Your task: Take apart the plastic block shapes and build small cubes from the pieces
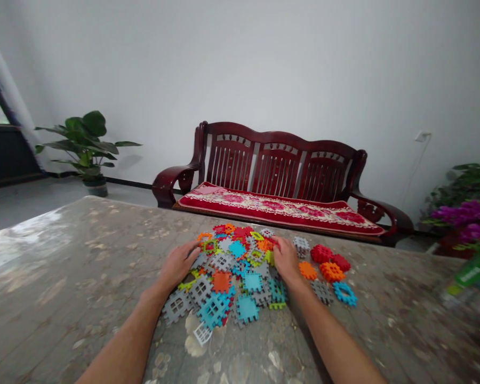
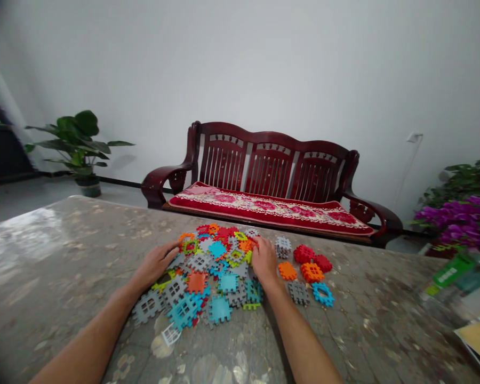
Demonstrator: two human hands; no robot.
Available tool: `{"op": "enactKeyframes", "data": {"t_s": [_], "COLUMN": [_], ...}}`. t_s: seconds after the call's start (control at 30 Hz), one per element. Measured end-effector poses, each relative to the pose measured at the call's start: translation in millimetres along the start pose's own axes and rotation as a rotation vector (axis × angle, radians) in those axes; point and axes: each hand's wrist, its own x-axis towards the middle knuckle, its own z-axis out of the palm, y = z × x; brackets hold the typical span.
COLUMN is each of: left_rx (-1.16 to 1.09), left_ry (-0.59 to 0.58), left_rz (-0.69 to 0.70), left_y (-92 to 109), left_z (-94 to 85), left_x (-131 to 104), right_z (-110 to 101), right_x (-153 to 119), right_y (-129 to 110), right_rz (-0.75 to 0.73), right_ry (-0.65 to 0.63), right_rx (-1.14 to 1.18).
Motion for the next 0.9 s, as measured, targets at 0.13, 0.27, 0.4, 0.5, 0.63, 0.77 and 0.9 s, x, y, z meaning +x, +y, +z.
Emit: {"op": "enactKeyframes", "data": {"t_s": [0.13, 0.27, 0.4, 0.5, 0.63, 0.77, 0.9], "left_rx": [0.002, -0.001, -0.008, 0.000, 0.010, 0.009, 0.001], "left_ry": [-0.001, -0.012, -0.009, -0.009, -0.006, 0.007, -0.008], "left_rz": [0.005, 0.017, 0.024, 0.018, 0.005, 0.012, 0.018], "left_y": [-1.4, -1.2, 0.4, 1.2, 1.9, 2.3, 1.6], "left_z": [0.7, 0.3, -1.4, -1.8, -1.3, -1.3, -1.8], "left_x": [0.8, 0.7, -0.1, -0.3, -0.5, -1.0, -0.2], "right_z": [10.2, 26.0, 35.0, 35.1, 31.2, 25.4, 14.1], "right_x": [40.6, 66.3, 76.2, 76.8, 72.8, 64.0, 50.0], "right_y": [-1.7, 1.2, 6.4, 7.9, 6.4, 2.7, -3.0], "right_rz": [0.039, 0.098, 0.149, 0.159, 0.152, 0.165, 0.168], "right_ry": [-0.085, -0.135, -0.206, -0.244, -0.244, -0.219, -0.130], "right_rx": [-0.097, -0.138, -0.167, -0.179, -0.184, -0.163, -0.101]}}
